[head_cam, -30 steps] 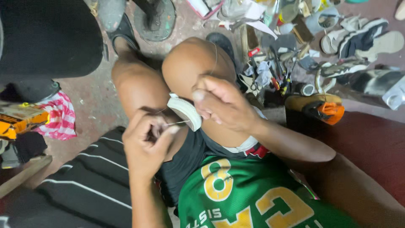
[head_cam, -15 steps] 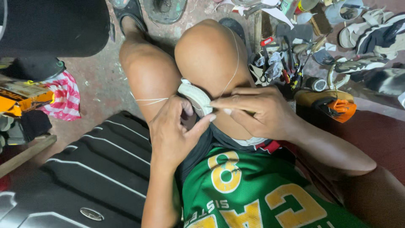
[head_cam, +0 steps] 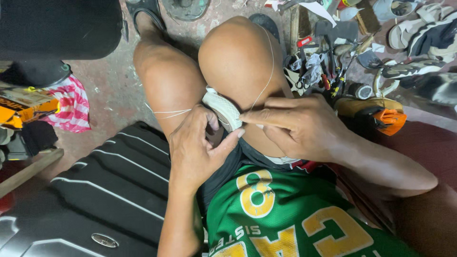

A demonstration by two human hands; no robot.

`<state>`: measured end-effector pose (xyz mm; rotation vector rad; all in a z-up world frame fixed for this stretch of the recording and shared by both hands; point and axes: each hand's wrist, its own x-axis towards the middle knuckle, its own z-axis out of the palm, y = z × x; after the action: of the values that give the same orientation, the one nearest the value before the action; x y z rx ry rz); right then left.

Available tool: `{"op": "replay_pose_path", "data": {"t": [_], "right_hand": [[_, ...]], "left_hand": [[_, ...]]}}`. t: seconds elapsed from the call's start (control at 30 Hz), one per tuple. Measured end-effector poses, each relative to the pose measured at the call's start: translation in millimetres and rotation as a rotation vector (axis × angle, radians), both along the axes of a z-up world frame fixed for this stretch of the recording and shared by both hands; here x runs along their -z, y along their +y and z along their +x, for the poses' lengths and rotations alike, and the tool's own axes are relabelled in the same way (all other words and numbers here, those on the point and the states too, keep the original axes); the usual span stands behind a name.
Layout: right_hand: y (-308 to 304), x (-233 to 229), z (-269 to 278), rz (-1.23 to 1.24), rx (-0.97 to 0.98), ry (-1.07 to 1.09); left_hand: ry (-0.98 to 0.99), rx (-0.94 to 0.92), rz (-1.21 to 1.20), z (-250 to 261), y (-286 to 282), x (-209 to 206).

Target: The person is repairing a white shoe by hand-sewing the sole to the upper. They use a needle and white thread, repeatedly pushing the needle through the shoe's edge and pulling the thread tight to secure the sole.

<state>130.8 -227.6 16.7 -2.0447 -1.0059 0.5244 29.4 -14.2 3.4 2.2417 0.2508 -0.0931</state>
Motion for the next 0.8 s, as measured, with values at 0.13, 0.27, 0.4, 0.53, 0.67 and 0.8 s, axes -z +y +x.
{"op": "replay_pose_path", "data": {"t": [0.13, 0.27, 0.4, 0.53, 0.67, 0.8], "right_hand": [[1.2, -15.4, 2.2, -0.148, -0.058, -0.131], [9.6, -19.8, 9.4, -0.192, -0.131, -0.308], [19.5, -18.1, 17.9, -0.222, -0.186, -0.277], [17.5, -16.5, 29.4, -0.221, -0.224, -0.281], [17.3, -12.1, 35.2, -0.140, -0.248, -0.244], [21.5, -10.1, 42.0, -0.125, -0.268, -0.181]], "left_hand": [[-0.049, 0.151, -0.044, 5.4, 12.3, -2.5], [-0.034, 0.207, -0.031, 14.6, 18.3, 0.4], [-0.060, 0.216, -0.052, 18.2, 20.9, -0.1], [-0.051, 0.209, -0.005, 18.9, 17.8, -2.6], [-0.056, 0.188, -0.022, 19.0, 17.0, -4.4], [-0.077, 0.201, -0.014, 18.5, 20.0, -2.1]]}}
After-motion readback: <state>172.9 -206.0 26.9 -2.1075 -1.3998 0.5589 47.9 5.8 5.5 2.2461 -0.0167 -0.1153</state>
